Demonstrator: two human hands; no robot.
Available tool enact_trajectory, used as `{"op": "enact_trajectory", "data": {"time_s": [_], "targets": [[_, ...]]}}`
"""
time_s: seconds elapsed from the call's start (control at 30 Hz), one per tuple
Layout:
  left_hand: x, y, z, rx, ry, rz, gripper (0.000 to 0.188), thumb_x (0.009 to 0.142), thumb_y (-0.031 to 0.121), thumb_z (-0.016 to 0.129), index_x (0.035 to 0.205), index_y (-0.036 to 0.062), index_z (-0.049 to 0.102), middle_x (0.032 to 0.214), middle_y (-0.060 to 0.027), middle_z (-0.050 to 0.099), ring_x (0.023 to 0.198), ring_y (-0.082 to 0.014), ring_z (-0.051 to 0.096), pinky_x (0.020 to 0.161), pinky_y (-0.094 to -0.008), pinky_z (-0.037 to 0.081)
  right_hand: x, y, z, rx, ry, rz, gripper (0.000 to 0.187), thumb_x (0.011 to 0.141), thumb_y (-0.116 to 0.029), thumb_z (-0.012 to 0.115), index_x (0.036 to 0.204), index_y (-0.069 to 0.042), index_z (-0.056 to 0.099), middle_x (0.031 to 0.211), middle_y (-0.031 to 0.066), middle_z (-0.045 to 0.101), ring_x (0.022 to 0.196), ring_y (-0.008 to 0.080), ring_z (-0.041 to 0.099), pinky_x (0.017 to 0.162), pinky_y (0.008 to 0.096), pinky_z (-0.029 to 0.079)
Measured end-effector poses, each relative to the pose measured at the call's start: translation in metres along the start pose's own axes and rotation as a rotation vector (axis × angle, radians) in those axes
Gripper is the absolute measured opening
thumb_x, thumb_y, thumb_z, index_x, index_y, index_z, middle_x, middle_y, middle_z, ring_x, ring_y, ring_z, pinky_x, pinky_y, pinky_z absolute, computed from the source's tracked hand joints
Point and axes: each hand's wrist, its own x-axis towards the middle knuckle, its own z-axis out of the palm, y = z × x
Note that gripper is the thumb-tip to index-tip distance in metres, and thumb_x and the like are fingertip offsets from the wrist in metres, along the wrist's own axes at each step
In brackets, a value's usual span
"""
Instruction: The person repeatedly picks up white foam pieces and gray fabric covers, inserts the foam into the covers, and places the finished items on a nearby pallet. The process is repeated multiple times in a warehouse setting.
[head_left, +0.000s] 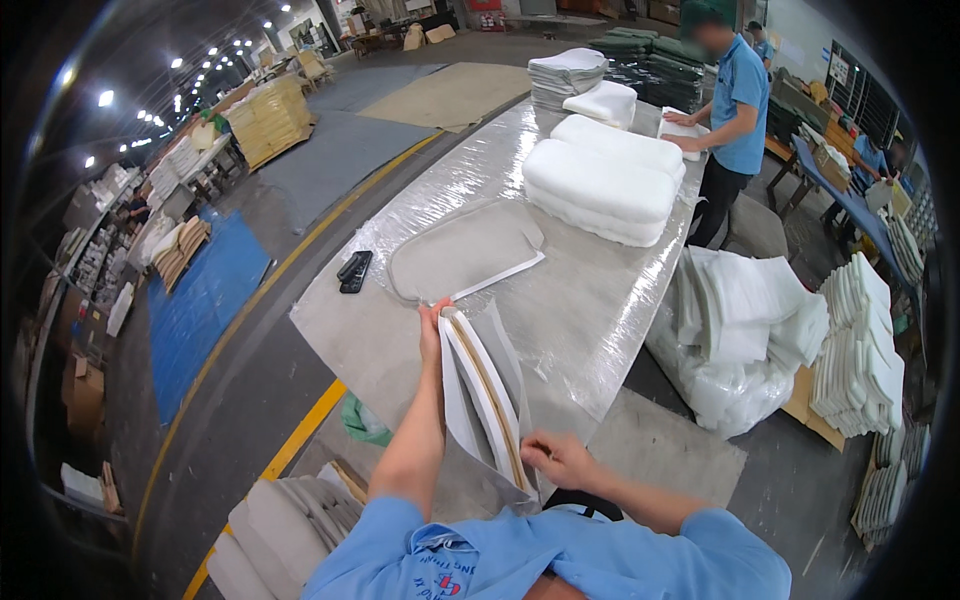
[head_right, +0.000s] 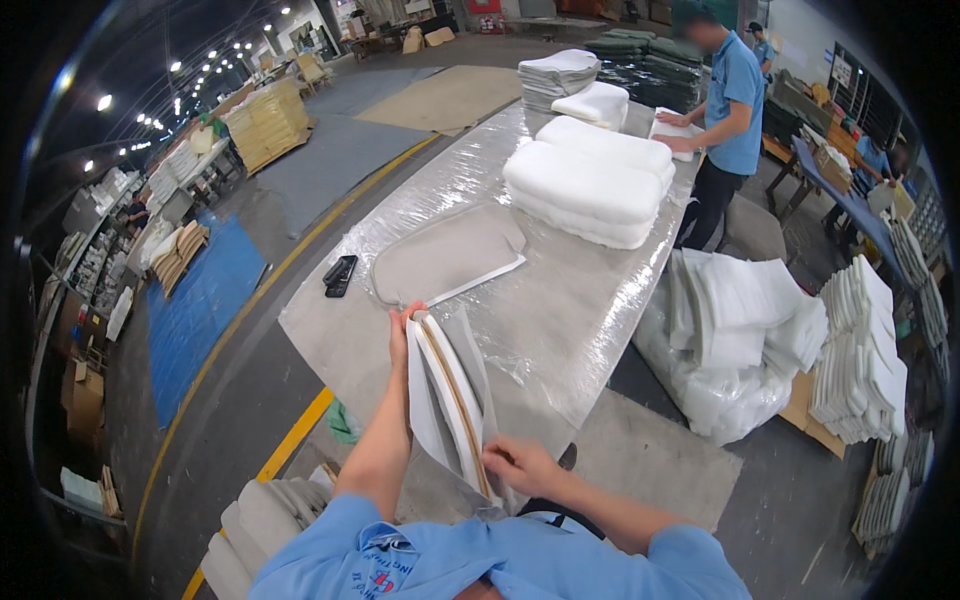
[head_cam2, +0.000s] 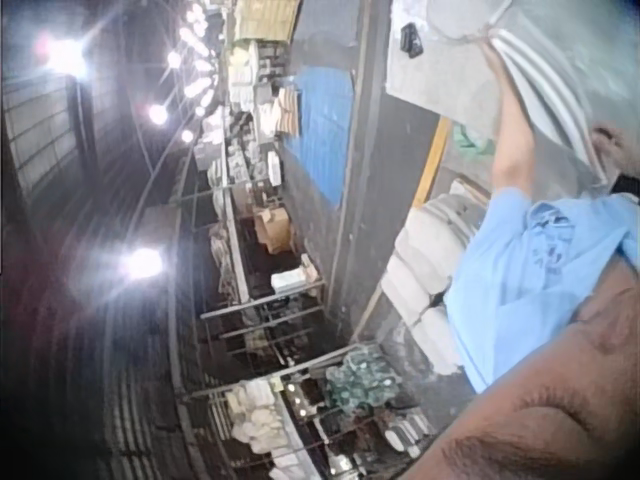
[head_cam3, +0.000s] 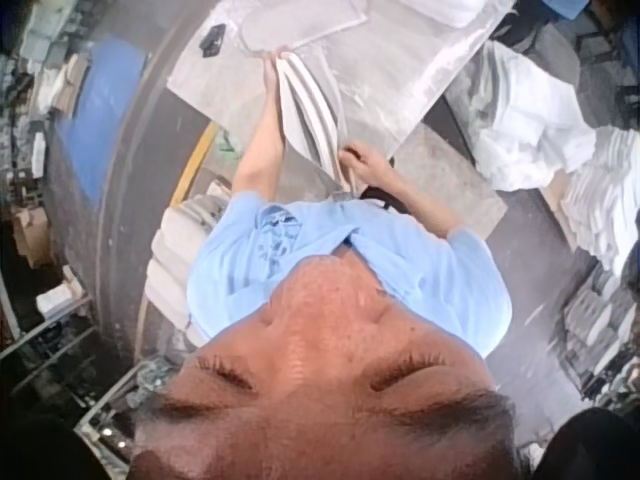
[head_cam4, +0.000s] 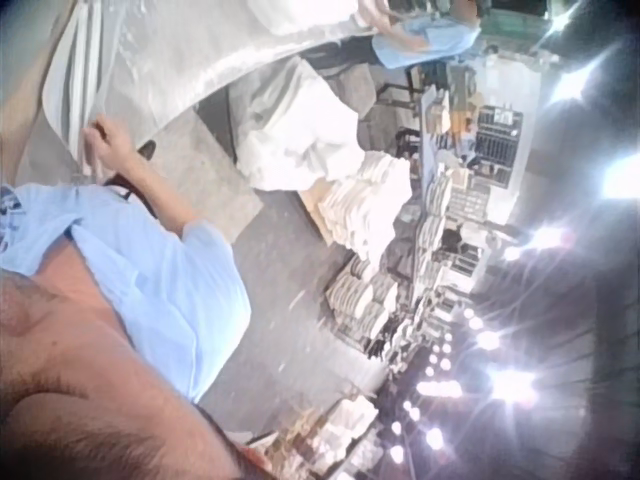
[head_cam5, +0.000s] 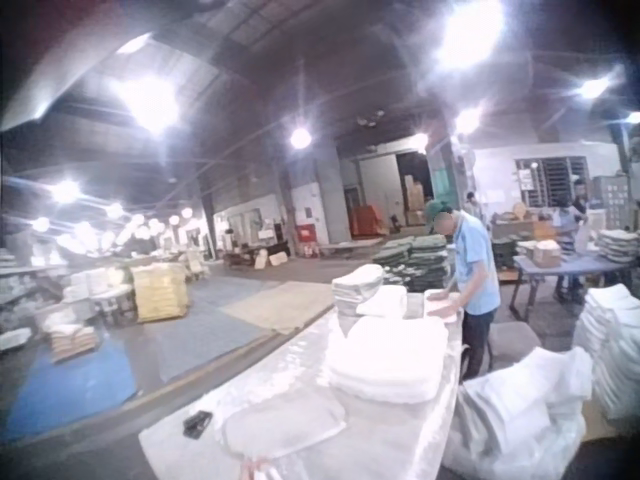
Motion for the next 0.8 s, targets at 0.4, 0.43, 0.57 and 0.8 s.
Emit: {"op": "enact_trajectory", "data": {"time_s": [0.4, 0.43, 0.57, 0.8], "targets": [[-0.048, 0.027, 0.043, 0.140, -0.109, -0.060, 0.060, 0.103, 0.029, 0.063, 0.154, 0.0028, 0.045, 0.141, -0.0076, 0.057, 0.128, -0.0177, 0.055, 0.108, -0.0315, 0.044, 0.263, 0.014, -0.029, -0.410, 0.099, -0.356, 0.036, 0.083, -0.003, 0.062, 0.118, -0.006, 0.072, 0.124, 0.0167, 0.068, 0.102, 0.0367, 0.070, 0.088, 0.0426, 0.057], [-0.052, 0.028, 0.048, 0.173, -0.126, -0.063, 0.061, 0.100, 0.022, 0.066, 0.154, 0.0023, 0.044, 0.142, -0.0080, 0.056, 0.128, -0.0177, 0.055, 0.108, -0.0313, 0.044, 0.272, 0.023, -0.034, -0.445, 0.037, -0.316, 0.033, 0.084, -0.004, 0.064, 0.116, -0.005, 0.073, 0.120, 0.0167, 0.070, 0.101, 0.0368, 0.070, 0.088, 0.0425, 0.056], [-0.057, 0.037, 0.011, 0.485, 0.058, 0.000, 0.054, 0.093, 0.008, 0.062, 0.145, -0.0020, 0.053, 0.126, -0.0090, 0.066, 0.111, -0.0174, 0.063, 0.096, -0.0304, 0.050, 0.305, 0.025, -0.002, -0.316, -0.100, -0.213, 0.020, 0.088, -0.009, 0.069, 0.105, -0.004, 0.076, 0.103, 0.0134, 0.074, 0.093, 0.0309, 0.070, 0.084, 0.0388, 0.055], [-0.046, 0.018, 0.008, 0.630, 0.387, 0.125, 0.027, 0.101, 0.015, 0.057, 0.109, -0.0022, 0.076, 0.090, -0.0064, 0.072, 0.083, -0.0155, 0.064, 0.078, -0.0328, 0.051, 0.303, 0.050, 0.002, 0.461, -0.105, 0.186, 0.017, 0.096, -0.015, 0.073, 0.106, -0.002, 0.077, 0.093, -0.0003, 0.069, 0.082, 0.0076, 0.058, 0.075, 0.0273, 0.051]]}}
